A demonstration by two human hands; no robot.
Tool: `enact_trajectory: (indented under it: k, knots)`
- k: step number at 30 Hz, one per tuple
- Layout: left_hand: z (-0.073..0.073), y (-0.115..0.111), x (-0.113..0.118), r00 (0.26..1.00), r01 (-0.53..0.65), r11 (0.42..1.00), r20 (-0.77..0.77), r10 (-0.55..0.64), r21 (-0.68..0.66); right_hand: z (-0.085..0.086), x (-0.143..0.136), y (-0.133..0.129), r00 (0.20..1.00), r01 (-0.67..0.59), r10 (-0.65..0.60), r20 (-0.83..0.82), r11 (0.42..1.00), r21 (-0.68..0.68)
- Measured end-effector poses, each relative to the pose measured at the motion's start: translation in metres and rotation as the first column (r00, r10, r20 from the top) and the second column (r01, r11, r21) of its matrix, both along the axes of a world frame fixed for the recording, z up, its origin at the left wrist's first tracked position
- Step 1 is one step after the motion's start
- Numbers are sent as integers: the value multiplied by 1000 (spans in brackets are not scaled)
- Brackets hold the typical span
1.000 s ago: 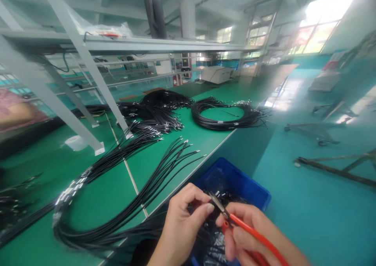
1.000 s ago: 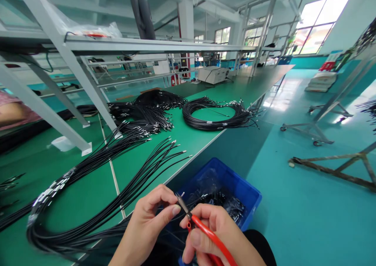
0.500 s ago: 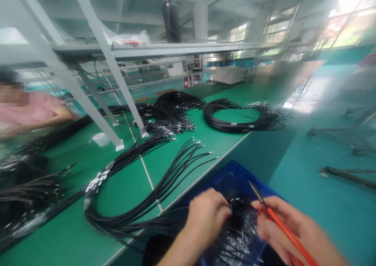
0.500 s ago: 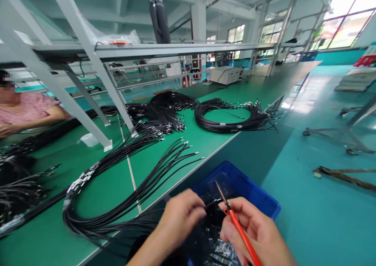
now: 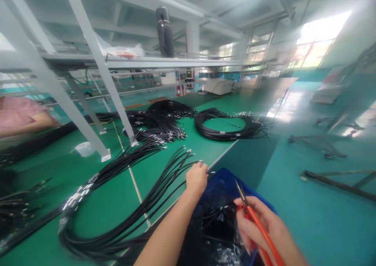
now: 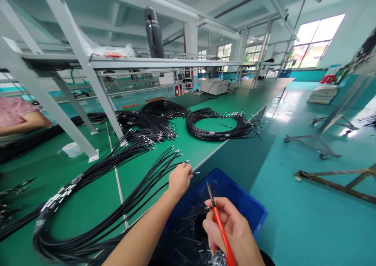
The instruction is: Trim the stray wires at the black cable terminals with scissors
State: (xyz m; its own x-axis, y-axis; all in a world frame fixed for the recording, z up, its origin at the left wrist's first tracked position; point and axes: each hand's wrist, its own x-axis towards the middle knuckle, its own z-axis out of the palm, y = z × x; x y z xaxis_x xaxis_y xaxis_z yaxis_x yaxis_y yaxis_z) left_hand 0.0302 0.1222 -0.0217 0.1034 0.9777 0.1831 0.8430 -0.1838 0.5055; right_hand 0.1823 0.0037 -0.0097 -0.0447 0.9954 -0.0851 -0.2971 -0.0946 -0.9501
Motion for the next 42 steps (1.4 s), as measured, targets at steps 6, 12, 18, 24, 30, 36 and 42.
enact_trajectory:
  k: [6,12,18,24,30,36,42]
  knots:
    - [22,-73,3,931,190,980,328,-158,-67,-1,2,1,956,291,-289,-56,956,40]
    - [20,-124,2,530,355,885,845,74,-301,9,-16,-9,952,266,-266,-154,964,-21]
    - [21,-129,4,508,325,903,857,83,-280,11,-21,-14,948,238,-249,-197,968,-78]
    - [18,-133,2,529,290,929,848,46,-232,11,-22,-15,953,213,-227,-200,973,-90]
    - [18,-136,4,408,323,937,913,-9,-135,6,-37,-18,932,150,-210,-295,966,-211]
    - [31,-135,6,443,147,985,896,21,-96,15,-46,-20,948,140,-184,-258,973,-183]
    - [35,-132,-5,191,375,920,980,47,-118,15,-39,-20,890,-21,-52,-454,988,-154]
